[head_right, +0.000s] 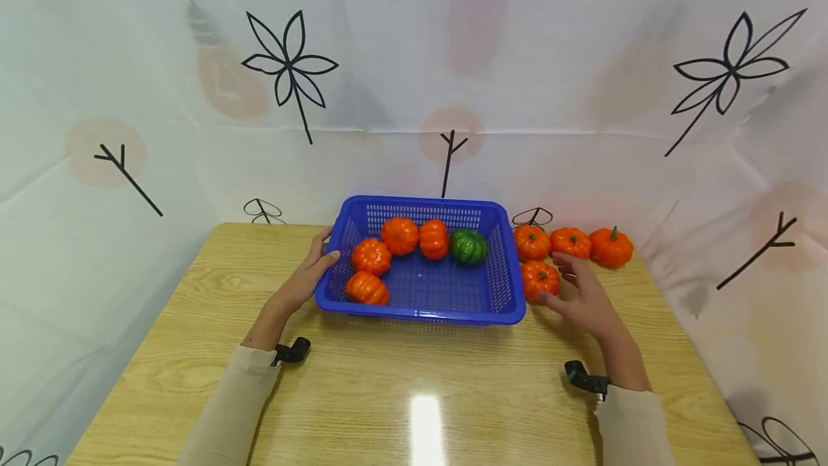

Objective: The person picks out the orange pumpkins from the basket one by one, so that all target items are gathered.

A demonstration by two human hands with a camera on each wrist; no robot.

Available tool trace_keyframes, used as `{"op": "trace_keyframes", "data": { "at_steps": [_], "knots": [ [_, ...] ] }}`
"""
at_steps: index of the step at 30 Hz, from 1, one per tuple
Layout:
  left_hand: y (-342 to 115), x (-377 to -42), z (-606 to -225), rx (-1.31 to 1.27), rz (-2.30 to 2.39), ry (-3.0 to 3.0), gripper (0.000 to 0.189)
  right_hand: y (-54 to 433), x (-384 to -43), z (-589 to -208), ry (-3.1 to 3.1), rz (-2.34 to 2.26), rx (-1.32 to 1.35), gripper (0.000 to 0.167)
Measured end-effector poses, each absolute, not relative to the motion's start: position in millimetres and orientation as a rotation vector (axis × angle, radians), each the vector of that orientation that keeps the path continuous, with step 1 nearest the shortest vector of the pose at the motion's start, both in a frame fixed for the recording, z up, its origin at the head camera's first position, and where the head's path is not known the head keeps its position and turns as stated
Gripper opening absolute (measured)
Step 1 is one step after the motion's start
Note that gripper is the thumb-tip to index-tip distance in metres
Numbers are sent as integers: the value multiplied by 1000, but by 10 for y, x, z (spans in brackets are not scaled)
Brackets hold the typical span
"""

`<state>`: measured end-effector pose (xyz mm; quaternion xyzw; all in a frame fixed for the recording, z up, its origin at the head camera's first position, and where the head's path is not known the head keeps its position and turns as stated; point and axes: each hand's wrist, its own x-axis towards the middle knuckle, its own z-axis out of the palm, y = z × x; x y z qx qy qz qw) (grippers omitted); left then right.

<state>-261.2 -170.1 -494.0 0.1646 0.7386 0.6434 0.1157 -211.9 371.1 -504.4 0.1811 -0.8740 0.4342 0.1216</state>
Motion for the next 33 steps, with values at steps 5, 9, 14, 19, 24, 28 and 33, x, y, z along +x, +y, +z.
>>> {"op": "trace_keyframes", "data": {
  "at_steps": [5, 9, 14, 19, 24, 28, 33],
  "knots": [
    [-1701, -2615, -4934, 486, 1883, 2165, 65, 3678, -2085, -4861, -2463, 1202, 613, 73],
    [-1699, -2620, -4928, 479, 1882, 2165, 65, 3616, -2057, -4710, -2411, 1147, 668, 76],
    [-1700, -2611, -4920, 485, 1887, 2162, 65, 3479, -2022, -4529, -2400, 1083, 695, 76],
    [-1700, -2614, -4925, 496, 1889, 2154, 65, 3307, -1960, -4361, -2391, 1049, 751, 77],
    [-1696, -2612, -4917, 487, 1892, 2160, 65, 3081, -1953, -4267, -2367, 1077, 879, 78],
    [-1690, -2612, -4923, 488, 1895, 2155, 65, 2884, -1974, -4236, -2387, 1109, 929, 75],
    [-1691, -2610, -4928, 487, 1910, 2146, 66, 2638, -2018, -4252, -2462, 1070, 885, 66]
  ]
}}
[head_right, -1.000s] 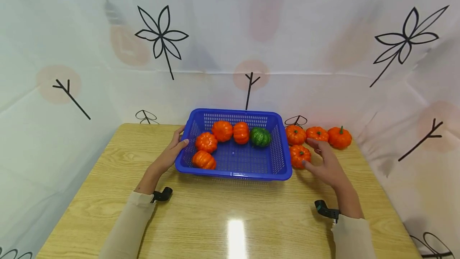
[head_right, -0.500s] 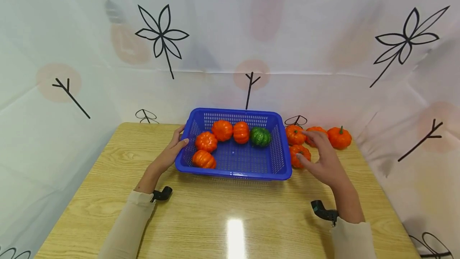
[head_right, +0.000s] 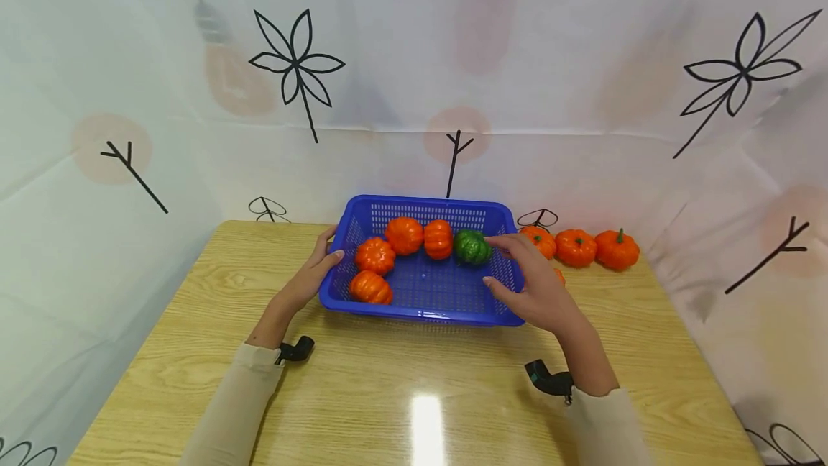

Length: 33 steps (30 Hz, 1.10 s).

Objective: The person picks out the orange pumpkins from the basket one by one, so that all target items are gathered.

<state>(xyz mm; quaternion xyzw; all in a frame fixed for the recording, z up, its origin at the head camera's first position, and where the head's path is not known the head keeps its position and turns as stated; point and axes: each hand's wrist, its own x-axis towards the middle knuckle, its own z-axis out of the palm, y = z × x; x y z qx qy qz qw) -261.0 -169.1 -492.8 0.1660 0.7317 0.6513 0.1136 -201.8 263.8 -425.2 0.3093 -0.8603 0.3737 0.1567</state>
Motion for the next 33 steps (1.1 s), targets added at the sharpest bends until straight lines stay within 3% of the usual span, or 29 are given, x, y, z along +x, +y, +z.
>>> {"op": "trace_keyframes", "data": {
  "at_steps": [7, 22, 33],
  "knots": [
    [-1681, -2604, -4935, 486, 1897, 2150, 65, 2326, -2077, -4257, -2536, 1003, 921, 59],
    [-1705, -2598, -4922, 478, 1900, 2154, 65, 1642, -2299, -3799, -2597, 664, 1485, 53],
    [-1698, -2609, -4925, 482, 1900, 2142, 67, 1166, -2525, -3665, -2684, 389, 1834, 68]
  ]
}}
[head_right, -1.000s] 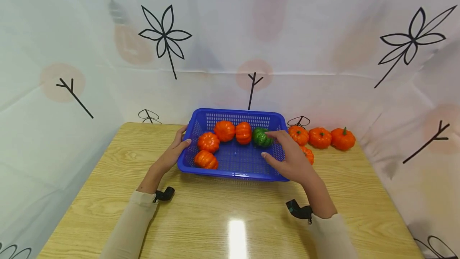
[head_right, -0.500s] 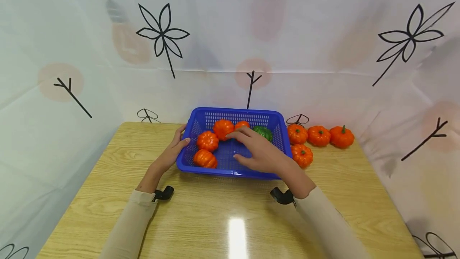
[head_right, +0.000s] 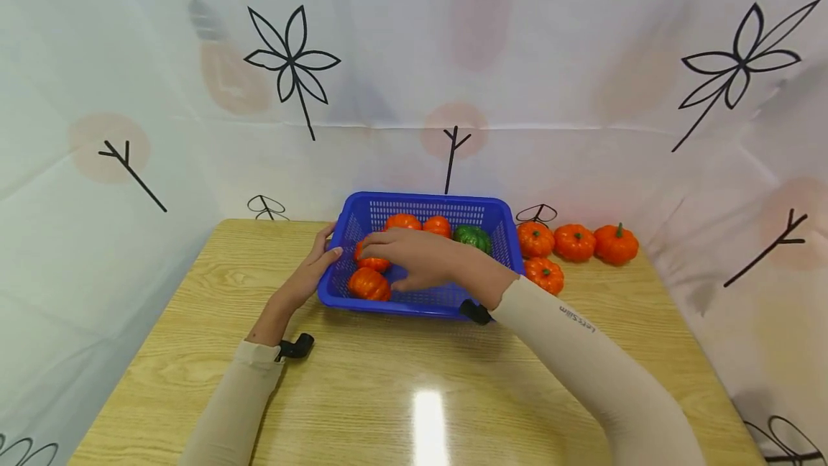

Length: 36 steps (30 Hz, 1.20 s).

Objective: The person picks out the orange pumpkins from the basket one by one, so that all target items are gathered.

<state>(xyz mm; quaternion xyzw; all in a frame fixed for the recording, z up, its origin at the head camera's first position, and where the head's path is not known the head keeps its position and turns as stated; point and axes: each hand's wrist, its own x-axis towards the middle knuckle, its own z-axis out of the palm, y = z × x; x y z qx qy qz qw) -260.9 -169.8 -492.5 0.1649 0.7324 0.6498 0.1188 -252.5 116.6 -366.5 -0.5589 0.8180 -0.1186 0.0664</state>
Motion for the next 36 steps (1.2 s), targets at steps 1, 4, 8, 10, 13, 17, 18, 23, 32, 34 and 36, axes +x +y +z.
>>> {"op": "trace_keyframes", "data": {
  "at_steps": [1, 4, 8, 10, 13, 17, 18, 23, 32, 34, 36],
  "knots": [
    [-1698, -2610, -4929, 484, 1899, 2136, 67, 1118, -2542, -3683, 2439, -344, -1689, 67],
    [-1697, -2611, -4933, 492, 1900, 2131, 67, 981, -2590, -3746, 2361, -297, -1723, 65],
    [-1695, -2619, -4938, 503, 1901, 2135, 67, 868, -2647, -3827, 2316, -167, -1707, 68],
    [-1691, -2620, -4937, 503, 1896, 2142, 66, 837, -2659, -3851, 2307, -117, -1684, 70],
    [-1685, -2624, -4936, 496, 1888, 2147, 65, 808, -2668, -3869, 2304, -70, -1650, 73],
    [-1678, -2610, -4914, 485, 1892, 2155, 66, 769, -2673, -3878, 2301, -41, -1610, 75],
    [-1678, -2608, -4910, 483, 1891, 2157, 66, 758, -2674, -3878, 2299, -39, -1607, 75],
    [-1689, -2608, -4914, 482, 1880, 2164, 65, 703, -2676, -3885, 2290, -13, -1582, 72],
    [-1688, -2608, -4899, 491, 1899, 2169, 65, 615, -2658, -3891, 2296, 4, -1511, 71],
    [-1686, -2607, -4898, 495, 1895, 2167, 64, 611, -2655, -3891, 2295, 11, -1495, 72],
    [-1683, -2605, -4897, 494, 1899, 2157, 64, 609, -2651, -3897, 2297, 21, -1482, 74]
  ]
}}
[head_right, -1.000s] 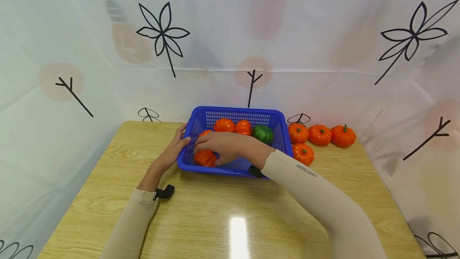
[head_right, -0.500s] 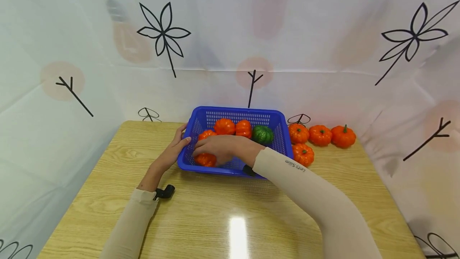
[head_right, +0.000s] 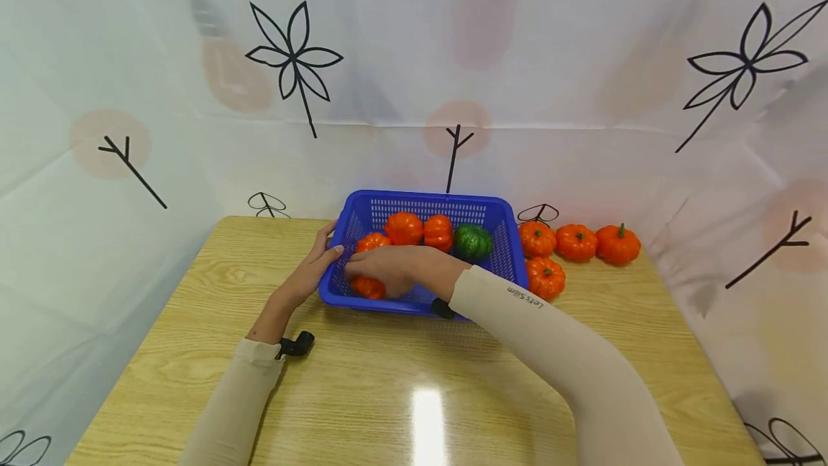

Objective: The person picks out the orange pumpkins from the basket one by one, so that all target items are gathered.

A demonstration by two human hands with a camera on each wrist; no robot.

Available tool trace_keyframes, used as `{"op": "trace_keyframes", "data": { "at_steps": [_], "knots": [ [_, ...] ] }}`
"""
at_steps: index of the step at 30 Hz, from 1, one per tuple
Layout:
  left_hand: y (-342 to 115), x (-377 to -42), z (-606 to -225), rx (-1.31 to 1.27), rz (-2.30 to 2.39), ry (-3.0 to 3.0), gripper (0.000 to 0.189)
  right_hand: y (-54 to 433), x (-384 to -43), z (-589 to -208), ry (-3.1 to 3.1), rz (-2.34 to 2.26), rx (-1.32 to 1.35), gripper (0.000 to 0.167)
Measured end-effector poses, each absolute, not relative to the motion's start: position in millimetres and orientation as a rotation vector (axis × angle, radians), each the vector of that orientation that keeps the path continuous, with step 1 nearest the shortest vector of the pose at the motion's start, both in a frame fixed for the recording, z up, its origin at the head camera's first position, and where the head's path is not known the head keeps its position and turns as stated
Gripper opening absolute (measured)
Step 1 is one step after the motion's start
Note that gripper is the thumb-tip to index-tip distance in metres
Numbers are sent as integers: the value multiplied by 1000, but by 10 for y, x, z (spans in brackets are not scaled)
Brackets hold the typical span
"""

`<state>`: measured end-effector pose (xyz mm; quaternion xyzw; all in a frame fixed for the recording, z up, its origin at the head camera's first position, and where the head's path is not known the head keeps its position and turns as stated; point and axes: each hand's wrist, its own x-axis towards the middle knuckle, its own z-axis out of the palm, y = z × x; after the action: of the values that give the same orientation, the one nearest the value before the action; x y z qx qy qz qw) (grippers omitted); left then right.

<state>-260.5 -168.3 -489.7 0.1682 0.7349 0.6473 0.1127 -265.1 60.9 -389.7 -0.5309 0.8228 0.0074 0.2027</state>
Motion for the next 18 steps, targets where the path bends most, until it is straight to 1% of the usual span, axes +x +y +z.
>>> {"op": "trace_keyframes", "data": {
  "at_steps": [3, 7, 13, 18],
  "knots": [
    [-1678, -2606, -4895, 492, 1907, 2139, 65, 613, -2647, -3892, 2300, 51, -1470, 77],
    [-1678, -2610, -4897, 492, 1911, 2132, 66, 629, -2644, -3880, 2309, 82, -1450, 77],
    [-1684, -2605, -4894, 478, 1896, 2156, 65, 682, -2646, -3884, 2317, 83, -1421, 71],
    [-1686, -2606, -4902, 463, 1879, 2170, 65, 756, -2655, -3881, 2314, -21, -1456, 65]
  ]
}}
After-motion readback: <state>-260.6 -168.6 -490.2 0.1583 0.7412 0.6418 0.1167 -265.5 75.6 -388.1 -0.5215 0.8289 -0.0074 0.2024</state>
